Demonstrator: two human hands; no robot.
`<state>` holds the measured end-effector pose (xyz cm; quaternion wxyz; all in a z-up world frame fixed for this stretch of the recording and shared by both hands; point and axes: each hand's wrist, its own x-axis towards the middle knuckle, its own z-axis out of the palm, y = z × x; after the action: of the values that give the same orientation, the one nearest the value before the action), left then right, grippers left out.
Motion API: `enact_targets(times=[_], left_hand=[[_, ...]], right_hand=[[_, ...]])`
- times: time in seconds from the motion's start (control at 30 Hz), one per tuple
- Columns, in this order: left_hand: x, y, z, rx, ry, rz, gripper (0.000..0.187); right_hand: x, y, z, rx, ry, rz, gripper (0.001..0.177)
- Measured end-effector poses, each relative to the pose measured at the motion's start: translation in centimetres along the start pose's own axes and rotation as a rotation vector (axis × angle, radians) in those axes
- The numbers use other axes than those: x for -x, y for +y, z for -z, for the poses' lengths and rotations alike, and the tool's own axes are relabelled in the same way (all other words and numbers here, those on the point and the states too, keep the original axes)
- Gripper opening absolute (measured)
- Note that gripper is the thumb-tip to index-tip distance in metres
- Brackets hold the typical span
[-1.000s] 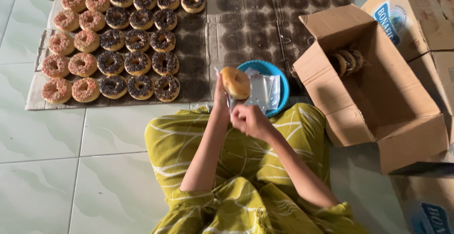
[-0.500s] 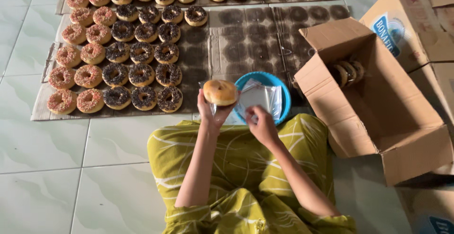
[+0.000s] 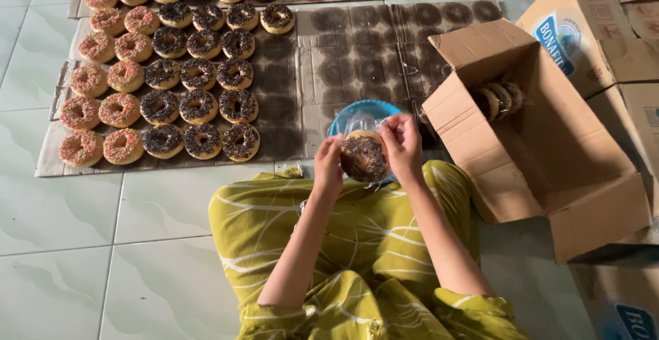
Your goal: The person sits on the floor and packages donuts by placing them into small plastic bags and then into a cardboard box. The person handles donuts with sprinkles and chocolate toppings, using clear plastic bags and a cardboard box for packaging.
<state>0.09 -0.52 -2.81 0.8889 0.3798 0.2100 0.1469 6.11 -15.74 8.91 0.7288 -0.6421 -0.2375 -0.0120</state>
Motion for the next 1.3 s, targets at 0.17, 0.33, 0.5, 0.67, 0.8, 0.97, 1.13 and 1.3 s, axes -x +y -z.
enact_targets(times=[0.17, 0.33, 0.5, 0.67, 0.8, 0.97, 1.13, 1.3], left_hand=[[0.2, 2.1, -1.2, 0.111, -0.214, 0.097, 0.02], [0.7, 4.7, -2.3, 0.08, -0.278, 0.059, 0.016], [1.2, 6.6, -3.0, 0.026, -0.21, -0.155, 0.013], [1.5, 8.6, -3.8, 0.021, -0.206, -0.158, 0.014], [1.4, 9.2, -3.8, 0.017, -0.22, -0.168, 0.014], [0.8, 9.1, -3.4, 0.024, -0.288, -0.313, 0.01], [1.2, 9.6, -4.0, -0.141, -0.248, -0.503, 0.013], [1.5, 10.1, -3.9, -0.138, -0.264, -0.43, 0.014]], right_hand=[[-0.4, 1.0, 2.2, -0.056, -0.125, -0.003, 0.007], [-0.7, 0.8, 3.7, -0.089, -0.197, -0.199, 0.016], [-1.0, 0.2, 4.6, -0.172, -0.229, -0.256, 0.014], [-1.7, -0.1, 5.2, -0.28, -0.341, -0.273, 0.017], [-1.7, -0.5, 5.6, -0.214, -0.388, -0.298, 0.016], [-1.7, -1.3, 5.3, -0.192, -0.389, -0.334, 0.027], [-1.1, -1.8, 4.8, -0.013, -0.371, -0.352, 0.034], [-0.9, -1.8, 4.4, 0.311, -0.305, -0.296, 0.03]])
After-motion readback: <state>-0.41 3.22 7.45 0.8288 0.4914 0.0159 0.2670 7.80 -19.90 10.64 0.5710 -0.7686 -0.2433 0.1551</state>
